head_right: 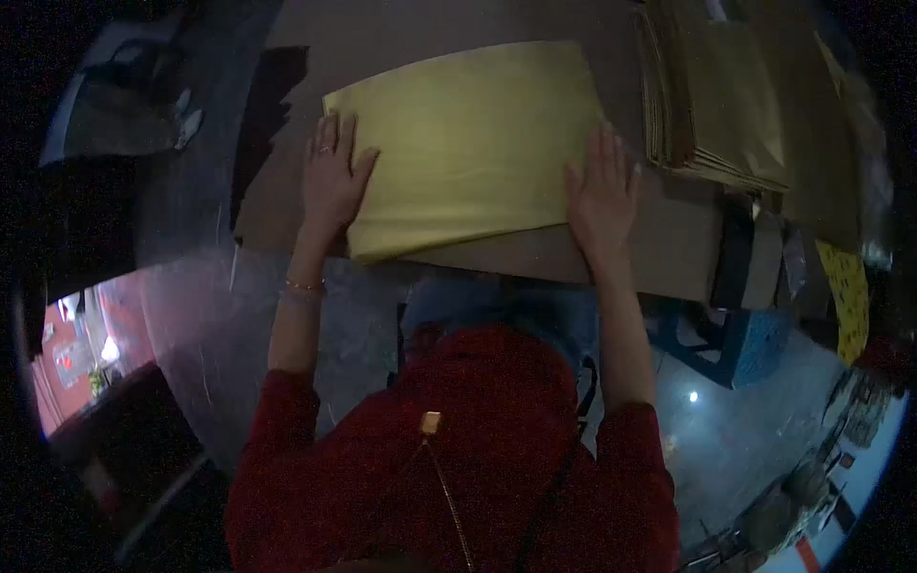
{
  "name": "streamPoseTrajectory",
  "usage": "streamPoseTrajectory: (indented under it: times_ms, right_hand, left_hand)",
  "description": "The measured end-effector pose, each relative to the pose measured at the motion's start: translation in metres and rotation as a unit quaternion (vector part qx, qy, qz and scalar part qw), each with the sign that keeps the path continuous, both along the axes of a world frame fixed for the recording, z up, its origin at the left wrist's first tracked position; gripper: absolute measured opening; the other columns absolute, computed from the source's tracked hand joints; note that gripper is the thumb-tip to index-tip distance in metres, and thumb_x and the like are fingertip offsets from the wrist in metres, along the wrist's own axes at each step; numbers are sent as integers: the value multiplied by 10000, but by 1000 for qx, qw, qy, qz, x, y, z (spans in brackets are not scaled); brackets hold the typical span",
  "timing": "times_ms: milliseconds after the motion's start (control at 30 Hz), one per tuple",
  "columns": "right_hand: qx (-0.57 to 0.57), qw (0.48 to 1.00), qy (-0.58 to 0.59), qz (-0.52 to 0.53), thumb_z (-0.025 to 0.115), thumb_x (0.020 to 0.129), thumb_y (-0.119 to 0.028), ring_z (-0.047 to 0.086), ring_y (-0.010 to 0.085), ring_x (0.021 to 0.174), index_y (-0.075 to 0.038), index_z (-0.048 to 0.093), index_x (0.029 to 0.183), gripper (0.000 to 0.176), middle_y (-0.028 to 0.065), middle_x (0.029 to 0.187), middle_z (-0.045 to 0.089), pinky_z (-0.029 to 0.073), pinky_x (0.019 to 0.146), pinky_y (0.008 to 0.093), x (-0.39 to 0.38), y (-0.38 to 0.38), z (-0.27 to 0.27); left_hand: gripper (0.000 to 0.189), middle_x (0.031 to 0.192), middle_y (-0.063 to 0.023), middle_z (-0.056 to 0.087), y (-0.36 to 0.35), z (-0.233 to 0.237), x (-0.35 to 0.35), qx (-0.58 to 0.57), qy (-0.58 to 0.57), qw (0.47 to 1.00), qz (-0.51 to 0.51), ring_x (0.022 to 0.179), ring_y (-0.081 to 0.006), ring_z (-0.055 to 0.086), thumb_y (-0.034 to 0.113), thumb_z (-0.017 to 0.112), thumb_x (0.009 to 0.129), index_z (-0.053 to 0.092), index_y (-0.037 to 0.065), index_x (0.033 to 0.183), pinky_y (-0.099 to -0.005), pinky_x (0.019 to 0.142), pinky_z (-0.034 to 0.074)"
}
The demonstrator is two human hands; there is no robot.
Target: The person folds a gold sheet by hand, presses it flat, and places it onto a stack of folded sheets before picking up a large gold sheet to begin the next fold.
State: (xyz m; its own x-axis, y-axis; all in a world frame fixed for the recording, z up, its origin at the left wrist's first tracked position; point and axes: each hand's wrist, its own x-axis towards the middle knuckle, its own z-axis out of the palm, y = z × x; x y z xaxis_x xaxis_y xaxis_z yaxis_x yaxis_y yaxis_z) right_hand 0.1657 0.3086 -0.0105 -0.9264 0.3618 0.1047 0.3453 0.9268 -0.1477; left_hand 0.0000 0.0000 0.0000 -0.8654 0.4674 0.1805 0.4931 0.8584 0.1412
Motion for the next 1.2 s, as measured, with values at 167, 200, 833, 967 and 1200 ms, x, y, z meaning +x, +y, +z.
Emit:
streamPoseTrajectory:
  times_ms: [167, 200, 833, 967, 1200]
  right_hand:
    - [23, 999, -13, -25, 286, 999, -393, 228, 248, 1389, -89, 243, 1455, 550, 82, 1513, 234, 129, 1132, 473, -5, -2, 12]
    - [14, 1000, -12, -15, 286, 999, -393, 228, 248, 1389, -89, 243, 1455, 550, 82, 1513, 234, 129, 1132, 473, -6, -7, 9]
    - [62, 997, 33, -32, 333, 975, -421, 249, 235, 1384, -101, 308, 1432, 559, 56, 1507, 257, 178, 1107, 527, -4, -3, -9]
    - [54, 997, 52, -23, 344, 971, -422, 251, 234, 1383, -105, 314, 1429, 558, 57, 1502, 270, 181, 1102, 539, -1, 1, -8]
    - [51, 998, 27, -22, 365, 972, -409, 247, 246, 1384, -67, 305, 1425, 571, 102, 1497, 269, 167, 1106, 530, -1, 0, -2]
  left_hand:
    - [671, 1452, -160, 329, 1, 4, 4, 18, 31, 999, -3, 1355, -305, 286, 529, 449, 894, 393, 68, 1379, -495, 1095, 212]
    - [689, 1452, -155, 332, -3, 4, 4, 26, 23, 999, 6, 1356, -299, 287, 539, 442, 892, 386, 54, 1378, -496, 1097, 211]
    - [418, 1097, -80, 572, -8, 42, 36, 111, -103, 964, -217, 959, -283, 579, 283, 728, 737, 594, 86, 1081, -374, 816, 496]
    - [942, 1409, -105, 346, -14, 55, 38, -2, -190, 948, -256, 1196, -354, 451, 421, 789, 575, 380, 147, 1378, -437, 975, 421]
    - [1076, 1527, -99, 166, -26, 36, 32, -19, -188, 943, -274, 1390, -337, 189, 547, 745, 555, 267, 189, 1450, -492, 1121, 206]
